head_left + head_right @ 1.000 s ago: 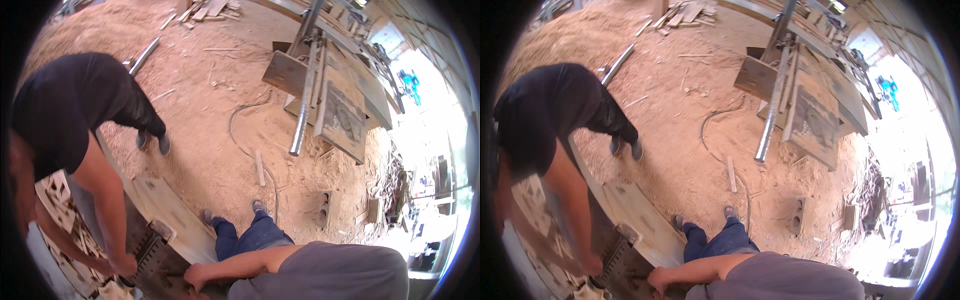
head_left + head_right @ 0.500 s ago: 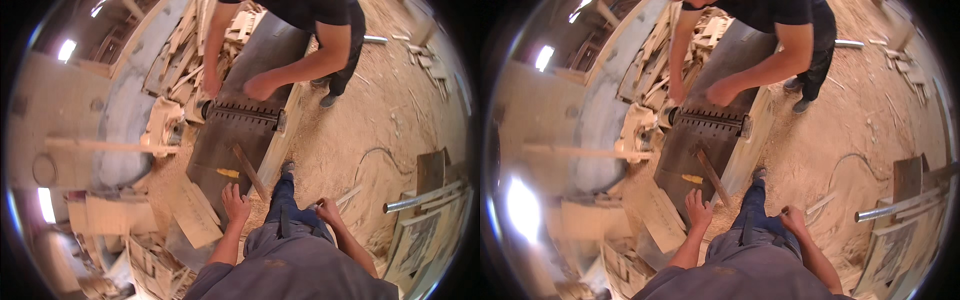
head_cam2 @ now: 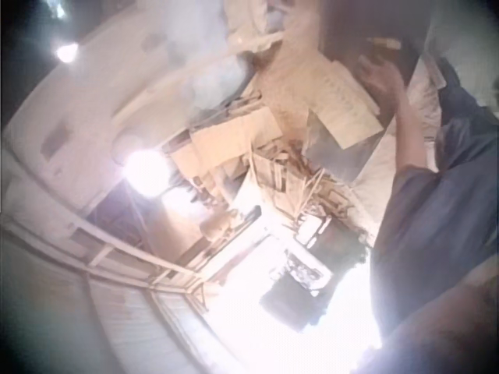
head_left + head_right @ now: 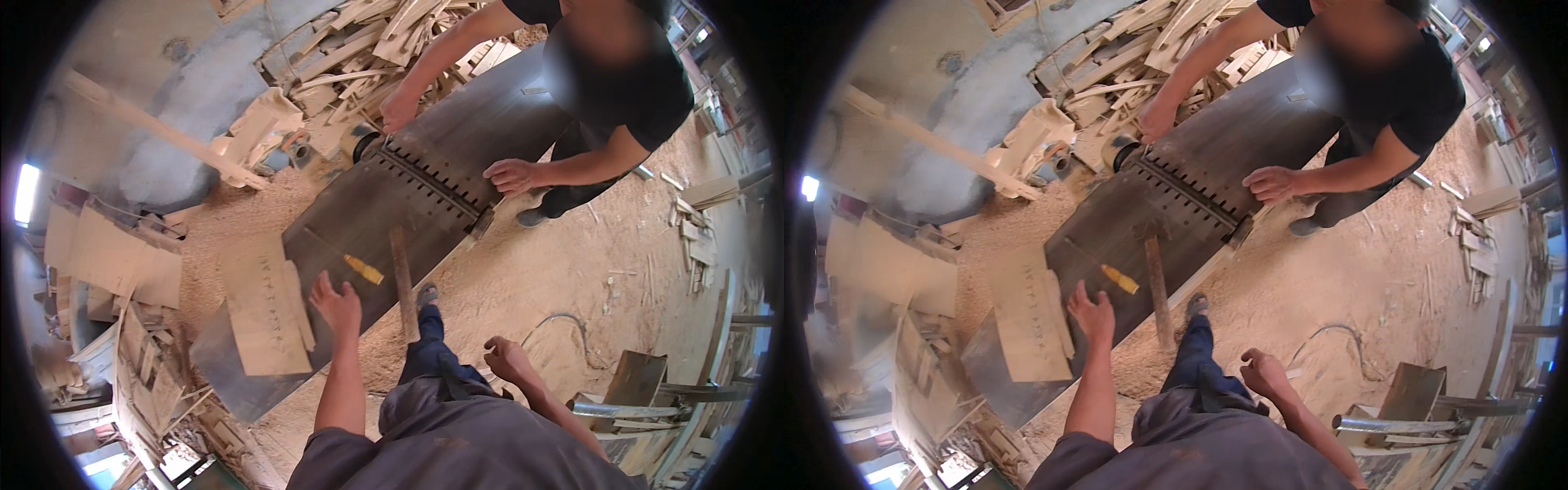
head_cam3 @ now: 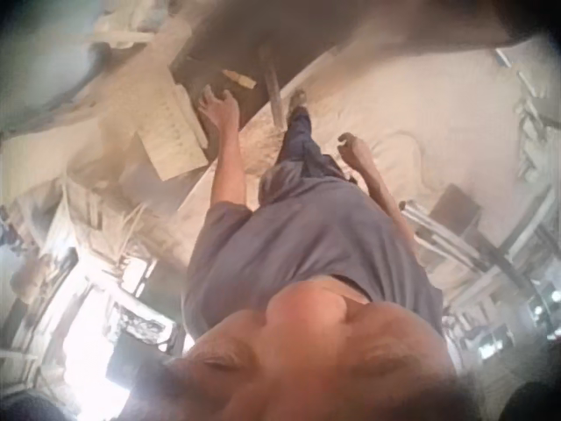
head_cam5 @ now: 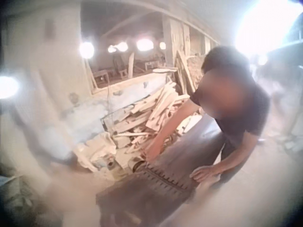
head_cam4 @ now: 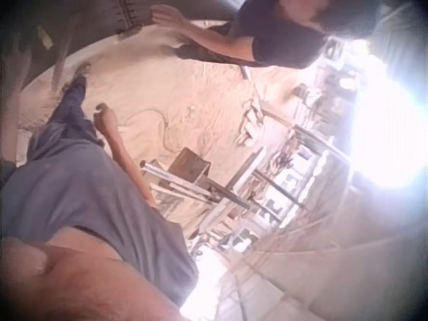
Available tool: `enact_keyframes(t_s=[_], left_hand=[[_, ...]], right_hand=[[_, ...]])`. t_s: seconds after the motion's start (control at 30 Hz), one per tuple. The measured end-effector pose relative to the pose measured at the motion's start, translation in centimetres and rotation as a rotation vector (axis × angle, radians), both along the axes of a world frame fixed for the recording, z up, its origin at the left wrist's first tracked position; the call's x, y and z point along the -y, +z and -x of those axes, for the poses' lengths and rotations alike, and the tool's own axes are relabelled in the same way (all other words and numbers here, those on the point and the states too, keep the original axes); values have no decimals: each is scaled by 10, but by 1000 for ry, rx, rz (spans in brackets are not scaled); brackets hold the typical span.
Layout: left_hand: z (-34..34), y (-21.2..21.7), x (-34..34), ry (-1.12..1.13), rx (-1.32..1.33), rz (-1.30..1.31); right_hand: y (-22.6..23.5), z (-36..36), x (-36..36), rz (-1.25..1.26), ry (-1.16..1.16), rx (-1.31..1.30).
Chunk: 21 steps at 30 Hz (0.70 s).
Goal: The person uses a hammer and chisel to drive a metal pin into a large curved metal component while a coworker holds the piece steady. The person then uses a wrench to tighten bolts on the same component.
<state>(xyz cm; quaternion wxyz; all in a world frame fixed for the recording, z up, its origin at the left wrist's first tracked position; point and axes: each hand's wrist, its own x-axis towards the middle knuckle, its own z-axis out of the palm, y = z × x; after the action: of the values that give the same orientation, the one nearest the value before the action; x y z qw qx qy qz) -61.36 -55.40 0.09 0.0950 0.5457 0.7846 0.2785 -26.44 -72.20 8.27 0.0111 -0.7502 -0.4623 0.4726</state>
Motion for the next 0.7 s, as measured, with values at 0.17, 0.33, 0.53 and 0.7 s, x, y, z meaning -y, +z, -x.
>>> enact_keyframes(t_s=[0.17,0.33,0.53,0.7], left_hand=[[-3,-8,-16,130,46,-38],[-34,28,-118,25,193,-180],[-81,7,-291,-108,180,-73],[-81,-21,-361,38,168,80]], right_hand=[[-13,-24,-70,31,-22,-142],[-14,-30,-167,-141,-259,-296],[-13,-30,-289,-249,-317,-430],[-26,-19,-374,-337,-254,-553]])
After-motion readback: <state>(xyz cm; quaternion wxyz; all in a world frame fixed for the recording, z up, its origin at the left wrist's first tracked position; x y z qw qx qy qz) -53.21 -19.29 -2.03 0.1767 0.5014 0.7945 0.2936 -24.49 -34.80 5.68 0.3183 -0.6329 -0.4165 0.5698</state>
